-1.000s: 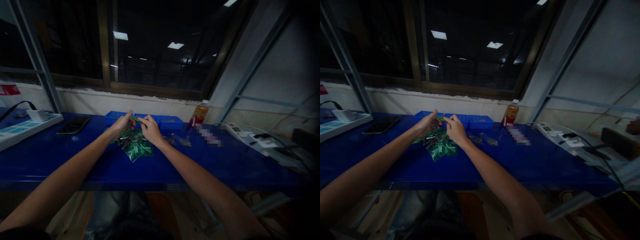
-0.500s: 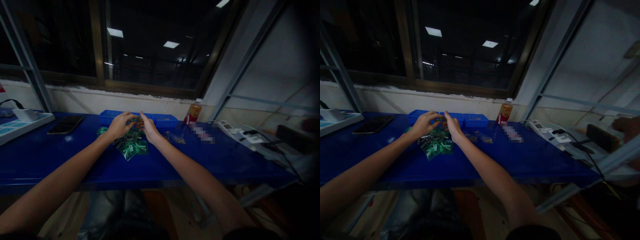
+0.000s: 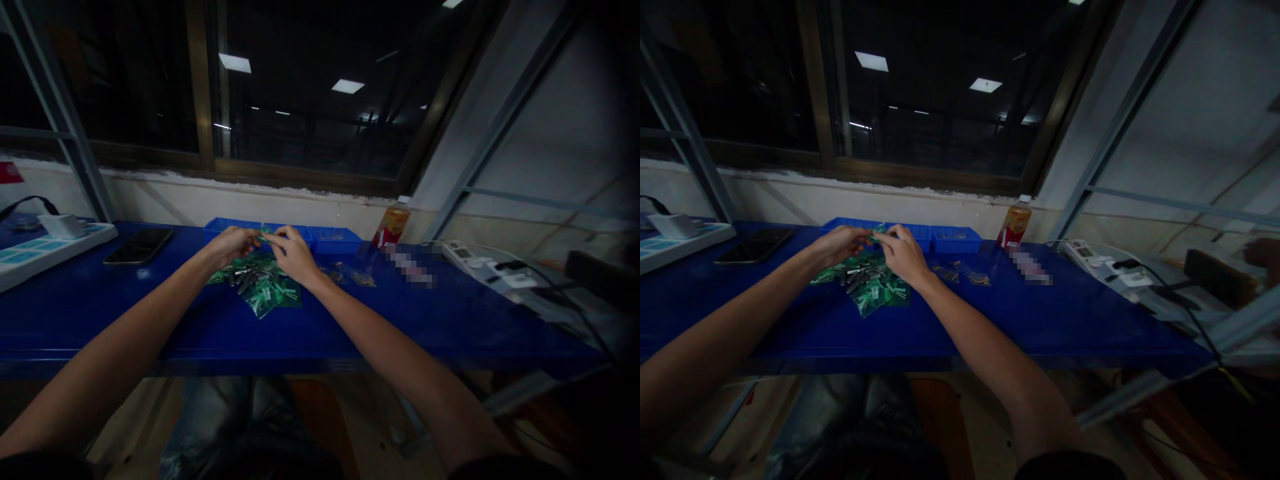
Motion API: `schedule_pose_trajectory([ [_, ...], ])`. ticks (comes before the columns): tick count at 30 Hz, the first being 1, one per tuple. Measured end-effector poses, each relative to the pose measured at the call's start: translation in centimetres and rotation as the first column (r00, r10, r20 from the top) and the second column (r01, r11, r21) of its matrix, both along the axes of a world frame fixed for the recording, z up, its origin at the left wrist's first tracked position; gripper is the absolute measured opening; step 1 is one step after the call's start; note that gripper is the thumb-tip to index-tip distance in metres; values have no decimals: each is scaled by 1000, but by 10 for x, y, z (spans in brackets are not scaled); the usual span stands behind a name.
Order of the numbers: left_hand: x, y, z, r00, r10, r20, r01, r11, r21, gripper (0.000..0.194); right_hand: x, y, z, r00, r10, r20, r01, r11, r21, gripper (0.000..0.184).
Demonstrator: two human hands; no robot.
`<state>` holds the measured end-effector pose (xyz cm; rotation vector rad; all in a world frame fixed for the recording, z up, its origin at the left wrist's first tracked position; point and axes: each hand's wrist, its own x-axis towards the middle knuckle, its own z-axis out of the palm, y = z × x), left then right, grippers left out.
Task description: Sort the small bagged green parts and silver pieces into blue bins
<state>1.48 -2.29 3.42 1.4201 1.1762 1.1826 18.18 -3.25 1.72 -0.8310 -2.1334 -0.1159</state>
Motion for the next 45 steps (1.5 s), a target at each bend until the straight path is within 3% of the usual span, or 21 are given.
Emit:
schedule_pose_trajectory([
  [3, -7, 6, 2, 974, 165, 157, -143, 980, -141, 11, 3, 3, 1, 998, -42, -45, 42, 999, -4, 31],
  [9, -22, 12, 5, 878, 299, 375, -265, 954, -140, 12, 12, 20, -6, 985, -163, 61, 168, 980, -104, 27],
  [13, -25, 12, 2, 931, 268, 247, -238, 961, -143, 16, 14, 26, -15, 973, -146, 181, 176, 970, -165, 26],
  [19, -19, 10, -3, 988, 151, 39, -147, 986, -83, 23, 10, 22, -16, 977, -33, 213, 84, 968, -235, 38],
  [27, -18, 11, -7, 978, 104, -183, -110, 994, -22, 31, 7, 12, -8, 977, -89, 193, 156, 915, -372, 48],
  [32, -16, 7, -6, 952, 108, -288, -112, 994, 4, 31, 7, 7, -6, 973, -40, 228, 141, 884, -446, 57],
  [36, -12, 4, -5, 941, 98, -323, -88, 995, 47, 26, 6, 10, -6, 998, 11, 55, 16, 886, -463, 57],
  [40, -4, 1, -5, 930, 50, -364, -25, 997, 72, 25, 5, 15, -5, 984, -38, -174, -37, 912, -409, 53],
  [45, 8, -6, -2, 954, -30, -297, 18, 999, -42, 44, 5, 10, 0, 969, -56, -242, 6, 979, -204, 19],
])
